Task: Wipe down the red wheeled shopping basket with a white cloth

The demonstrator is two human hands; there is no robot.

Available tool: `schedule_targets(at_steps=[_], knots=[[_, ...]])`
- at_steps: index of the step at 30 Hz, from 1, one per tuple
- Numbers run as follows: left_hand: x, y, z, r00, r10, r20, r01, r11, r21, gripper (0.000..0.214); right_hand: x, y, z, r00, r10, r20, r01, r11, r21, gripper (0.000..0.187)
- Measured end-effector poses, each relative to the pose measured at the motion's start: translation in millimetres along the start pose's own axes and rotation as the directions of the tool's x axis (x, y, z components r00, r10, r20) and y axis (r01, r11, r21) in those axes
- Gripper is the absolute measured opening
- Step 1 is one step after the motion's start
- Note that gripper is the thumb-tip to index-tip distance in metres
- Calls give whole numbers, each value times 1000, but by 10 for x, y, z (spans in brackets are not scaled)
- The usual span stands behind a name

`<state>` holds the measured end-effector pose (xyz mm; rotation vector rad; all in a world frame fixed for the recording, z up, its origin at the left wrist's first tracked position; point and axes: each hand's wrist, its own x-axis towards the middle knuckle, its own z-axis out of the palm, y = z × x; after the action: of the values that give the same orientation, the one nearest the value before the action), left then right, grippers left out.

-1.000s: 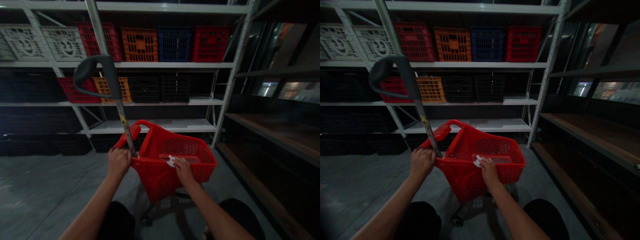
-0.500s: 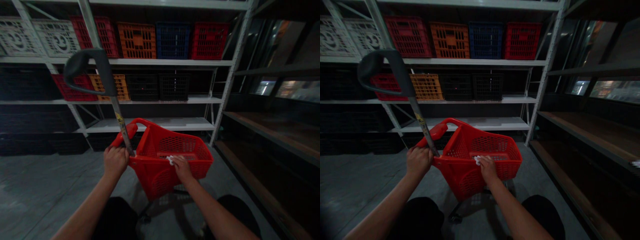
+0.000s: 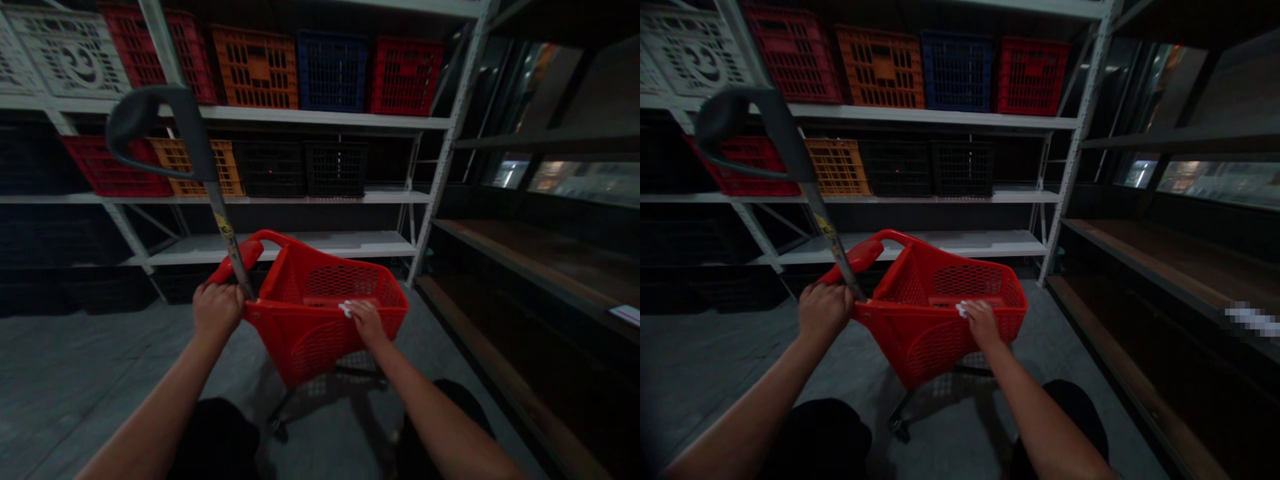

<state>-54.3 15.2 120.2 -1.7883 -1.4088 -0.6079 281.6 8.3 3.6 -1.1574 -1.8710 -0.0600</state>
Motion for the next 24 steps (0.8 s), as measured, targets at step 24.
schedule_targets(at_steps=[24], knots=[[263, -36, 394, 999, -25, 38, 25, 1000, 18, 38, -63, 425, -75, 982, 80, -172, -113, 975, -190, 29]])
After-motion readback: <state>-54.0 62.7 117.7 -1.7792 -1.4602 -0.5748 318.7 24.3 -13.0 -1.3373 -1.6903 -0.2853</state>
